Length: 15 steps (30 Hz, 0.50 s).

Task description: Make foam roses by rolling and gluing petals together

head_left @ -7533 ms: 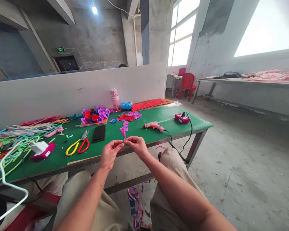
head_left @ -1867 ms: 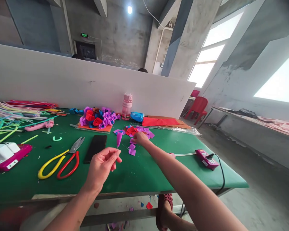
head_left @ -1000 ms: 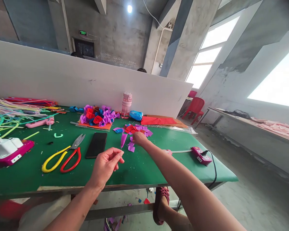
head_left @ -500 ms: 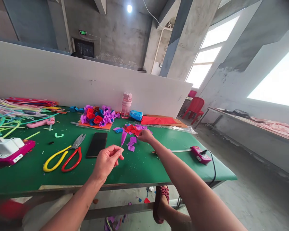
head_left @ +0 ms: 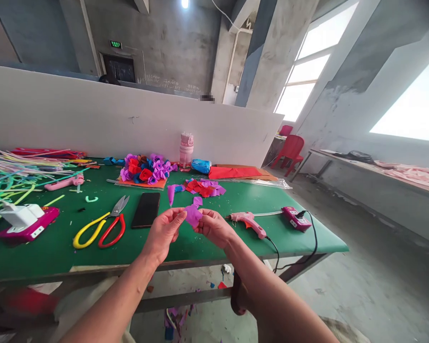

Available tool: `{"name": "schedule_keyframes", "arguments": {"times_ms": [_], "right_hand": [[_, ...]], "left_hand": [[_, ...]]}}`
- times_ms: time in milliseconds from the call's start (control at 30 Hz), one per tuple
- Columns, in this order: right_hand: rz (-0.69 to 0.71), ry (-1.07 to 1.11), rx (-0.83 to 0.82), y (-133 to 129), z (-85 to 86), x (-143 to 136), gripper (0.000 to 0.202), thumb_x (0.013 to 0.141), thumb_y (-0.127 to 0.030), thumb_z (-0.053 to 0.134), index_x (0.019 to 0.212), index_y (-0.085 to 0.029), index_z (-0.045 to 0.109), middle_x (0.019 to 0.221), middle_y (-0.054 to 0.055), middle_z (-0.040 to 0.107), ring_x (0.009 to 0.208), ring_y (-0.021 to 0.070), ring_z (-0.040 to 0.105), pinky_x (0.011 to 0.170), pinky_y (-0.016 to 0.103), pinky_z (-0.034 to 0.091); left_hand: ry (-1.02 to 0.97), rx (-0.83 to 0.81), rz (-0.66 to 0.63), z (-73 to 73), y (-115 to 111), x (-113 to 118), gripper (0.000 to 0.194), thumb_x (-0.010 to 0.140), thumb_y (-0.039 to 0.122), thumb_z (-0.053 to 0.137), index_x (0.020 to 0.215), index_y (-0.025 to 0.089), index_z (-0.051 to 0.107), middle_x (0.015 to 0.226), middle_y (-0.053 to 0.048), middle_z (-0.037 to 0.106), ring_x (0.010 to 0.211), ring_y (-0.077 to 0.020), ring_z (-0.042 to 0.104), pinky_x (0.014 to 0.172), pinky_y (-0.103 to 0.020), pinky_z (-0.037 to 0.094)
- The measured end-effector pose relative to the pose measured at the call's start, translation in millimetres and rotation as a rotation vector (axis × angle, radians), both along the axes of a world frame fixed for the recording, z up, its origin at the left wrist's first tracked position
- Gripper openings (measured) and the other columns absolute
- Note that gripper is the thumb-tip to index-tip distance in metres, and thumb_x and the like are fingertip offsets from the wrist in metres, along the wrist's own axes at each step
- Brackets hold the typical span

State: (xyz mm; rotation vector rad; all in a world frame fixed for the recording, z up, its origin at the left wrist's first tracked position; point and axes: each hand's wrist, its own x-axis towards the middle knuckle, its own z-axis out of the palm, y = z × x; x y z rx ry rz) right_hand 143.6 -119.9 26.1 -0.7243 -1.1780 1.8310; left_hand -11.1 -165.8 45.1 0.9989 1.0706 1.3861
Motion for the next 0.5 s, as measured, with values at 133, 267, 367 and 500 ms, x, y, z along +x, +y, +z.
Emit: {"name": "schedule_keyframes", "arguments": {"times_ms": [133,267,367,500], "right_hand": [[-0.017,0.039,-0.081,-14.4,-5.4,-2.4,0.037,0.066,-0.048,0.074,0.075,-0.015,0.058,0.063,-0.001,0.061,0.055,0.0087,0.058,0.06,0.022,0.048],[-0.069,-0.05,-0.027,-14.8,-7.2,-0.6,0.041,0.065,-0.052,0.073,0.077,-0.015,0.058,0.061,-0.001,0.062,0.052,0.0086,0.057,0.056,0.022,0.047],[-0.137,-0.172,0.079,-21.0,-5.3,-1.9,0.043,0.056,-0.048,0.079,0.069,-0.016,0.055,0.056,-0.003,0.06,0.048,0.0079,0.054,0.051,0.021,0.045],[-0.163,-0.307,0.144,-33.3,0.3,19.6,0.04,0.066,-0.055,0.069,0.075,-0.018,0.056,0.061,0.0,0.064,0.051,0.0131,0.057,0.053,0.027,0.047]], "left_hand": [[0.087,-0.009,0.057,-2.3,-3.3,6.8,0.033,0.061,0.045,0.074,0.069,0.015,0.061,0.045,0.009,0.038,0.037,-0.0028,0.022,0.037,-0.02,0.015],[0.185,-0.008,0.02,-3.8,-1.7,9.1,0.033,0.059,0.044,0.075,0.067,0.014,0.062,0.05,0.006,0.047,0.038,-0.003,0.025,0.037,-0.021,0.016],[0.184,-0.033,-0.013,-7.3,1.3,10.1,0.033,0.059,0.043,0.074,0.071,0.014,0.062,0.05,0.007,0.045,0.038,-0.0029,0.025,0.037,-0.02,0.016],[0.225,-0.043,-0.012,-11.6,4.7,11.3,0.034,0.06,0.043,0.074,0.07,0.014,0.061,0.046,0.008,0.041,0.038,-0.0029,0.024,0.038,-0.019,0.014]]}}
